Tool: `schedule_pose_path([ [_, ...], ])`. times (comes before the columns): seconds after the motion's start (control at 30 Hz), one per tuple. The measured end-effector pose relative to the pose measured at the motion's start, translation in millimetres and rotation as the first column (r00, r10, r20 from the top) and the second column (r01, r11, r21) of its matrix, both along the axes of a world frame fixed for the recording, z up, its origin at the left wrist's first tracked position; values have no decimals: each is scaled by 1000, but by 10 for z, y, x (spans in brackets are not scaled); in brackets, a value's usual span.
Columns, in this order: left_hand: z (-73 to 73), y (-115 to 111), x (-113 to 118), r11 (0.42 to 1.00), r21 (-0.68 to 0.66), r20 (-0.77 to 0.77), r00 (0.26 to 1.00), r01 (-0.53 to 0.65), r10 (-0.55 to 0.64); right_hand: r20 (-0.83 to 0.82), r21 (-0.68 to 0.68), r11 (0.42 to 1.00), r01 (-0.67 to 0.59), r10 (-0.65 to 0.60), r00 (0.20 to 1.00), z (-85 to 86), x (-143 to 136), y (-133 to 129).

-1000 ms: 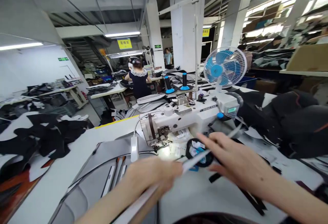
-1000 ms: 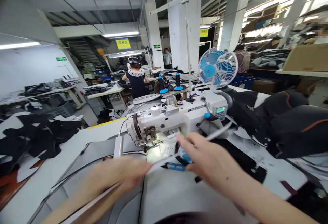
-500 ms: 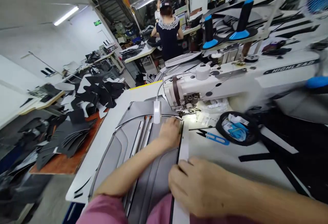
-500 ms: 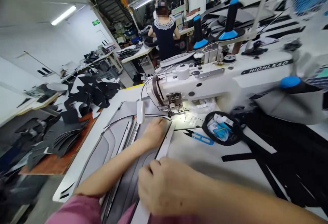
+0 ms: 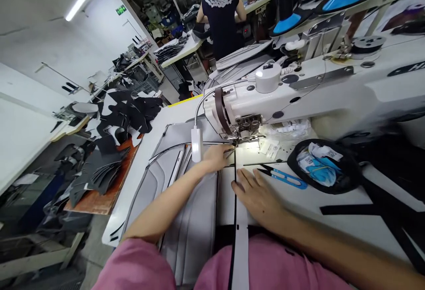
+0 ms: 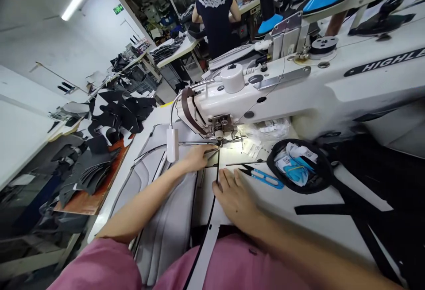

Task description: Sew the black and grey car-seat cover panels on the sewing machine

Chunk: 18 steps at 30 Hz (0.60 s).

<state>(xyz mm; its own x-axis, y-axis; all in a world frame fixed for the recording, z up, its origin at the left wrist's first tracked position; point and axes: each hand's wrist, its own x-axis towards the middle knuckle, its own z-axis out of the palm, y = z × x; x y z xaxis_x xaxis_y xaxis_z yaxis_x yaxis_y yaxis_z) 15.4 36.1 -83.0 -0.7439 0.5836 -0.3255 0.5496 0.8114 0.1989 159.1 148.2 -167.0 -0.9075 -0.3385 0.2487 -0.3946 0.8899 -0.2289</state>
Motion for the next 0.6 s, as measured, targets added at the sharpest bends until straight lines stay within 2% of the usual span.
schedule_pose_path([
  [0.1, 97, 5, -167, 997, 70, 92, 995, 22, -28, -27, -19, 1000, 10, -10, 1000, 21, 2, -126],
  [0.17, 115, 18, -193, 995, 92, 117, 992, 44, -55, -7, -32, 999, 18, -19, 1000, 41, -53, -164],
  [0.43, 141, 71, -43, 1000, 29, 89, 996, -8, 6, 20, -83, 997, -4, 6, 1000, 29, -258, -103],
  [0.6, 168, 99, -36, 999, -16, 107, 994, 31, -29, 49, -96, 995, -34, 39, 998, 81, -335, -45],
])
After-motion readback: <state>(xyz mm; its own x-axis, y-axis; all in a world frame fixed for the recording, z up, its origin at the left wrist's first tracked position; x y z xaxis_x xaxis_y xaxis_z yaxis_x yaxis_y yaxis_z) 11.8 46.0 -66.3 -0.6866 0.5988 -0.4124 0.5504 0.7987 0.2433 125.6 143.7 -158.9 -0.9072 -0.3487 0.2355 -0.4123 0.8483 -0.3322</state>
